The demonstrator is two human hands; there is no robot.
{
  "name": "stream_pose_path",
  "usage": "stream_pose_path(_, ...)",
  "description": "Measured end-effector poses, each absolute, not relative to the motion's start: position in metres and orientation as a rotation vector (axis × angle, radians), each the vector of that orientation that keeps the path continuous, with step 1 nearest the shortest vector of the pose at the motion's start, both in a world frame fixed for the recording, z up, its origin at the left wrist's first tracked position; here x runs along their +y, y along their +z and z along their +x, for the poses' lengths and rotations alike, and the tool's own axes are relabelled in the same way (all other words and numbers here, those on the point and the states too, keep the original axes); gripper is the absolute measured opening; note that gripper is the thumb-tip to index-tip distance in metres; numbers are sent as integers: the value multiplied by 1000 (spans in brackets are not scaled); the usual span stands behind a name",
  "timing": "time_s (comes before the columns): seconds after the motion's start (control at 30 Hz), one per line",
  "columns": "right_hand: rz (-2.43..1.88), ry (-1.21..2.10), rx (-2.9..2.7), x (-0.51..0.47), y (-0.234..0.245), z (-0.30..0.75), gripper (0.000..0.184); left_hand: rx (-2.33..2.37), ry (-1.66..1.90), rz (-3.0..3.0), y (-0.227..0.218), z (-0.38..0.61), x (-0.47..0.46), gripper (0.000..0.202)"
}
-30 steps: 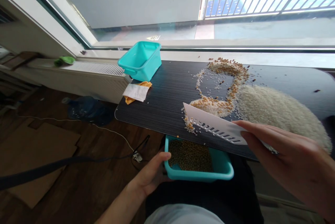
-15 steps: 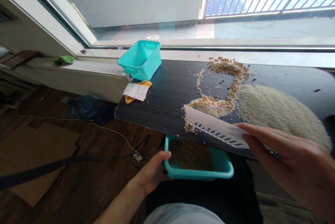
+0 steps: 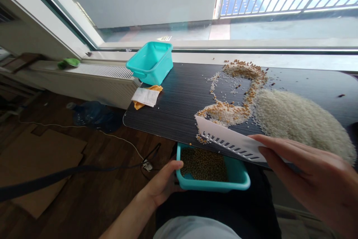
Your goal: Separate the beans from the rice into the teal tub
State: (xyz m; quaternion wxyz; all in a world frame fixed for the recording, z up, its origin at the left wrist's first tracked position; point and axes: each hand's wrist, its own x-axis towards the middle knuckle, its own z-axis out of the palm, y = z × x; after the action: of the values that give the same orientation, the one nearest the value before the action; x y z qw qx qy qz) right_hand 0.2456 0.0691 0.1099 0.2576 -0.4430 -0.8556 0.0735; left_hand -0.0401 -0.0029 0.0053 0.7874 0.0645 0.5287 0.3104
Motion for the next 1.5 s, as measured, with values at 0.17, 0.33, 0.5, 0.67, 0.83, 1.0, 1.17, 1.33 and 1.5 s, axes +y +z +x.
stream_pose_path(0.17,-1156,242,-2318,68,110,244,24,1121,675,134,5,-40,-3,58)
stream_pose_path(0.33,-1207,255,-2287,67,104,246,27,1142,677,125,5,-40,-3,57)
stream_pose_path(0.5,-1169,271,-2313,66,105,245,27,1148,676,140,4,-40,-3,60)
stream_pose_path(0.67,-1198,265,-2298,71,108,240,25,1162,660,129,6,-39,-2,60)
stream_pose_path(0.83,-1145,347,-2314,72,112,230,24,1177,668,141,7,-39,-2,62)
stream_pose_path(1.0,-1121,332,-2305,73,115,227,24,1154,677,154,7,-40,-2,63)
stream_pose_path(1.17,-1078,411,-2327,77,113,218,24,1156,666,149,5,-43,-2,56)
stream_pose_path(1.33,-1044,371,-2366,76,110,207,24,1200,678,153,5,-52,-2,50)
stream_pose_path(1.5,-1056,354,-2374,71,113,206,26,1213,684,167,5,-56,-3,50)
